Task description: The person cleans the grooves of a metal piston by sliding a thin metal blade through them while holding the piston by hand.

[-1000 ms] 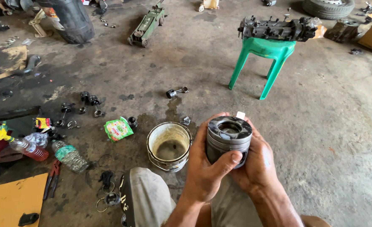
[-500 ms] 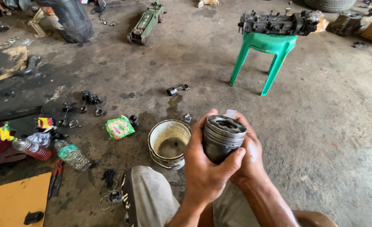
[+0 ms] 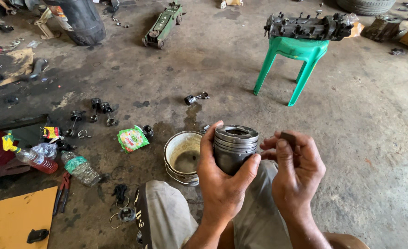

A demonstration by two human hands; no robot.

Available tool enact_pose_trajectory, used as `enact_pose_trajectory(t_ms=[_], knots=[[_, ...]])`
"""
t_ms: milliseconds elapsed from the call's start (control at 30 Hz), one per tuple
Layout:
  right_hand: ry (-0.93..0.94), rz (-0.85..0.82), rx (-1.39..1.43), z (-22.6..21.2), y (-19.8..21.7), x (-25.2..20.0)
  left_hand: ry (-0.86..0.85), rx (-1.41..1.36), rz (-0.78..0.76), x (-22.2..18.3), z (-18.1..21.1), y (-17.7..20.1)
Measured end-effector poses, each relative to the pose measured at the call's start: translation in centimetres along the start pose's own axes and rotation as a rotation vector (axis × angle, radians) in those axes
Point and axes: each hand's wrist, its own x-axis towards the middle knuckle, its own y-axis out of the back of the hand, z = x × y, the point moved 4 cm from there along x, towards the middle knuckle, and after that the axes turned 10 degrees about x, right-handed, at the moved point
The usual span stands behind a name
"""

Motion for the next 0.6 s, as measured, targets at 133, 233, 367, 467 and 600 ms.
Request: enact_pose_trajectory(t_ms=[133, 233, 367, 467, 600], knots=[[0.130, -0.057, -0.265, -1.1, -0.3, -0.4, 0.028, -0.063, -0.020, -0.1, 0.1, 0.0], [0.186, -0.097, -0.365, -1.9, -0.5, -0.6, 0.047, -0.086, -0.027, -0.3, -0.2, 0.0], [0.126, -0.088, -0.218, -1.3, -0.2, -0.7, 0.083, -0.244, -0.085, 0.1, -0.9, 0.3], [-0.068, -0.065, 0.118, 0.1, 0.4, -0.3, 0.167, -0.464, -0.111, 0.4, -1.4, 0.1], [0.003, -0.055, -0.005, -0.2, 0.9, -0.5, 0.227, -0.590, -0.142, 0.5, -1.2, 0.3]])
